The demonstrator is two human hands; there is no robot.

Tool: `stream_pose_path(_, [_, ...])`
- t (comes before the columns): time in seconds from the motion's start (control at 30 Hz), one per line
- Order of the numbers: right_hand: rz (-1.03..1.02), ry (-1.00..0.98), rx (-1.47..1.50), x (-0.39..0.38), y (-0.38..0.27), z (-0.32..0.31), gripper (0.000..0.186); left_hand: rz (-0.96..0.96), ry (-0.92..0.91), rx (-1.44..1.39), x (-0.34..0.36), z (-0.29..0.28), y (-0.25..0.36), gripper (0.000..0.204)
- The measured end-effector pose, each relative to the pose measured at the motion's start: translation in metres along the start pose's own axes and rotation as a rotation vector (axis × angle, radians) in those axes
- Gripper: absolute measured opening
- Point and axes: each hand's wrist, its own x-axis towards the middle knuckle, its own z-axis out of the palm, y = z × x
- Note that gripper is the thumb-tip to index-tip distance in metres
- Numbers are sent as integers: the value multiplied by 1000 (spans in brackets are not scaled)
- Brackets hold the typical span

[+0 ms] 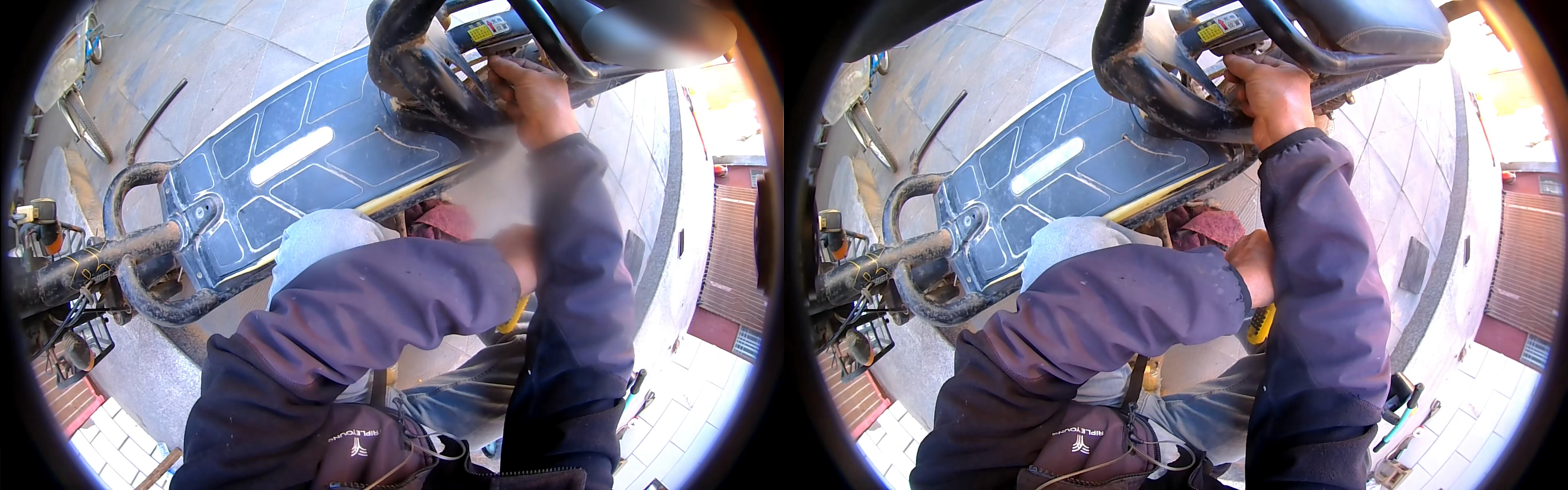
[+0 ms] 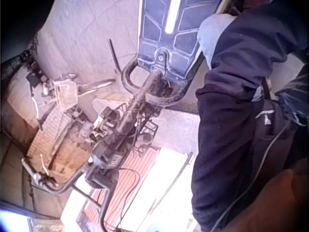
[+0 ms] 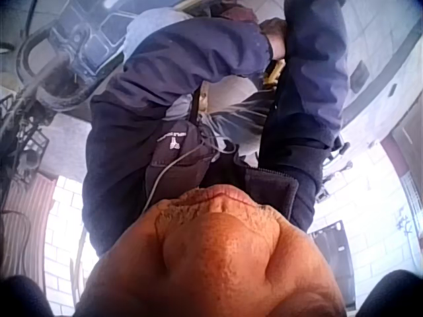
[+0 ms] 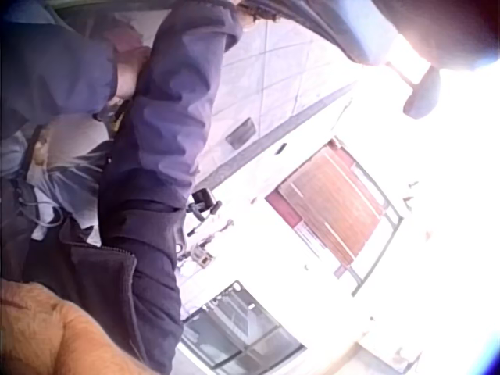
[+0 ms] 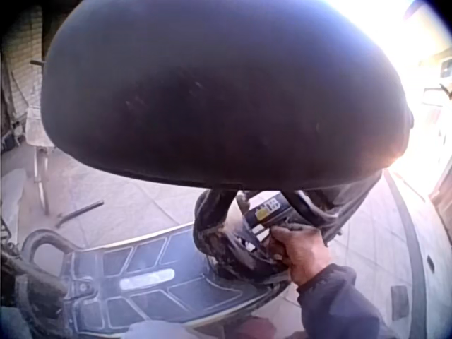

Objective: The person sits on the floor and uses a yellow screwdriver to remove a metal part from the scooter's handlebar area. After removing the part, the person wipes it thoroughly with a maroon cloth.

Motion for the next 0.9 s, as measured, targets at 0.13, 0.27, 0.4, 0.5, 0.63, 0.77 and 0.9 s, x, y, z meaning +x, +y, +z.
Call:
stream_pose_path(0.13, [-122,118,-24,-14,-1,7,18,31,-46,45,-1,-2,1,40])
stream_pose_path(0.27, [-191,188,-133,-39,-2,0,25,57,-57,67,-7,-6,9,36])
stream_pose_path(0.4, [-173,102,-113,-81,-5,-1,22,100,-75,201,-4,-2,2,33])
stream_pose_path(0.5, [-64,5,-1,-102,-7,4,20,335,84,130,-11,3,-1,27])
stream_pose_path(0.63, [-7,-243,-77,-115,-1,17,19,424,164,39,-14,23,-24,27])
stream_pose_path(0.77, [-346,-354,-464,-96,39,30,21,363,194,-36,-21,46,-46,26])
stream_pose_path(0.9, [-474,-349,-757,-71,60,34,17,289,187,-169,-12,95,-97,25])
